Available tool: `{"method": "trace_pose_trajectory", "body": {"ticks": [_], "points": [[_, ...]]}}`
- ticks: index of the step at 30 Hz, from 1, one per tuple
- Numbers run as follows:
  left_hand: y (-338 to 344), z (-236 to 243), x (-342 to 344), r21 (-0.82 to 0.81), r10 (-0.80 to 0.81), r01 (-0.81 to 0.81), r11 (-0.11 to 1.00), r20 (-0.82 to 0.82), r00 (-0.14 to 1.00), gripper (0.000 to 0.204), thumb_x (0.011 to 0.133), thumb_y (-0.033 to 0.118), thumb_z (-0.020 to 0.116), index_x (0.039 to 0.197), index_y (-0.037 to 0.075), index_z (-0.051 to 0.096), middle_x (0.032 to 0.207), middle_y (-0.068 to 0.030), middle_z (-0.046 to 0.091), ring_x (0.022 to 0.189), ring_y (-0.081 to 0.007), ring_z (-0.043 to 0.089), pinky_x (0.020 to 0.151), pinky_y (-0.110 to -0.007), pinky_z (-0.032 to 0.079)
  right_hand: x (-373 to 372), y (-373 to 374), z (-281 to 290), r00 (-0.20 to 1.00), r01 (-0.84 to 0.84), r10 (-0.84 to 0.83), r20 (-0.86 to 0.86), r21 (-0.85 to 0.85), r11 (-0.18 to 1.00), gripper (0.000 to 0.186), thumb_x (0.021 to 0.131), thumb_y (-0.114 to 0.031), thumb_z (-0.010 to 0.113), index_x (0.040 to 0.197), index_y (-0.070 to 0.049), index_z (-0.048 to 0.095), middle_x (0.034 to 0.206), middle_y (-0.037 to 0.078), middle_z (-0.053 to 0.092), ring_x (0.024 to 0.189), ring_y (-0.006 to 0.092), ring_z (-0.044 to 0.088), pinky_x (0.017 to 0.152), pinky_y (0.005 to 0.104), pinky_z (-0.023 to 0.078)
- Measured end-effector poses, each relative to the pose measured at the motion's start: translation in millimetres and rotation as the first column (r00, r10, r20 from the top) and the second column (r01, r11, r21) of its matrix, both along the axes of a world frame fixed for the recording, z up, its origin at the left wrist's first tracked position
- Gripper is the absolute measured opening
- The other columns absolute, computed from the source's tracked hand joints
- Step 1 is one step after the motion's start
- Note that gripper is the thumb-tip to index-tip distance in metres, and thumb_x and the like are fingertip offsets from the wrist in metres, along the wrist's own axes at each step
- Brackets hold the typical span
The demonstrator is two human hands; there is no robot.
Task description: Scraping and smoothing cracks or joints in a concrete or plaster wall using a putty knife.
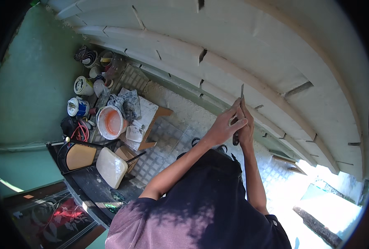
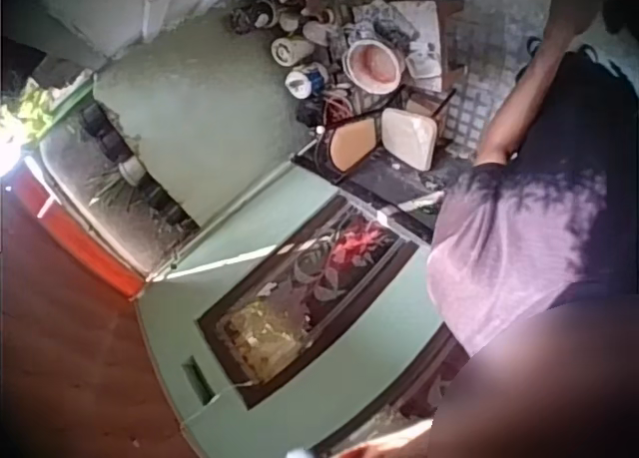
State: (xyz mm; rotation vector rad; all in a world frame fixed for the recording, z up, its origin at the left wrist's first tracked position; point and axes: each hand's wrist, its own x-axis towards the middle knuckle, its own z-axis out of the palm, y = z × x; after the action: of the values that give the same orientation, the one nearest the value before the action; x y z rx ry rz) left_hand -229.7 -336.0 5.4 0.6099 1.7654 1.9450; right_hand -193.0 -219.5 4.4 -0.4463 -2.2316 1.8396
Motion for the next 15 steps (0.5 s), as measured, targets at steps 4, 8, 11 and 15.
{"method": "trace_pose_trajectory", "body": {"ticks": [4,8,11,15], "points": [[-31,-6,-9,-0.097,0.057,-0.057,0.994,-0.007,0.998,0.08,0.094,0.038,0.065,0.148,-0.012,0.031,0.156,-0.0323,0.029,0.146,-0.0375,0.031,0.116,-0.039,0.031,-15,-28,-11,0.992,-0.12,0.124,0.024,-0.126,0.985,0.057,0.105,-0.029,0.047,0.154,-0.002,0.033,0.087,0.006,0.061,0.078,0.014,0.054,0.07,0.0296,0.047],[-58,-12,-14,-0.088,0.12,-0.118,0.989,0.017,0.993,0.081,0.095,0.041,0.064,0.146,-0.013,0.033,0.156,-0.0321,0.027,0.147,-0.0401,0.028,0.117,-0.04,0.029,-27,-64,-21,0.986,-0.15,0.162,0.03,-0.25,0.956,0.059,0.107,-0.033,0.044,0.156,-0.003,0.029,0.098,0.005,0.06,0.079,0.0117,0.051,0.071,0.0268,0.045],[-73,-13,-15,-0.149,0.186,-0.191,0.97,-0.049,0.981,0.08,0.095,0.042,0.063,0.145,-0.014,0.034,0.156,-0.0319,0.027,0.147,-0.0404,0.029,0.118,-0.04,0.028,-34,-83,-22,0.986,-0.16,0.168,0.021,-0.216,0.963,0.061,0.107,-0.037,0.044,0.155,-0.002,0.031,0.109,0.009,0.062,0.083,0.0121,0.052,0.074,0.0265,0.046],[-86,-10,-27,-0.17,0.239,-0.241,0.955,-0.037,0.97,0.08,0.094,0.042,0.062,0.145,-0.013,0.034,0.156,-0.0316,0.028,0.146,-0.0407,0.03,0.118,-0.04,0.027,-49,-96,-22,0.984,-0.168,0.177,0.021,-0.221,0.961,0.062,0.106,-0.039,0.044,0.154,-0.002,0.032,0.108,0.009,0.062,0.084,0.0123,0.053,0.075,0.0266,0.046]]}}
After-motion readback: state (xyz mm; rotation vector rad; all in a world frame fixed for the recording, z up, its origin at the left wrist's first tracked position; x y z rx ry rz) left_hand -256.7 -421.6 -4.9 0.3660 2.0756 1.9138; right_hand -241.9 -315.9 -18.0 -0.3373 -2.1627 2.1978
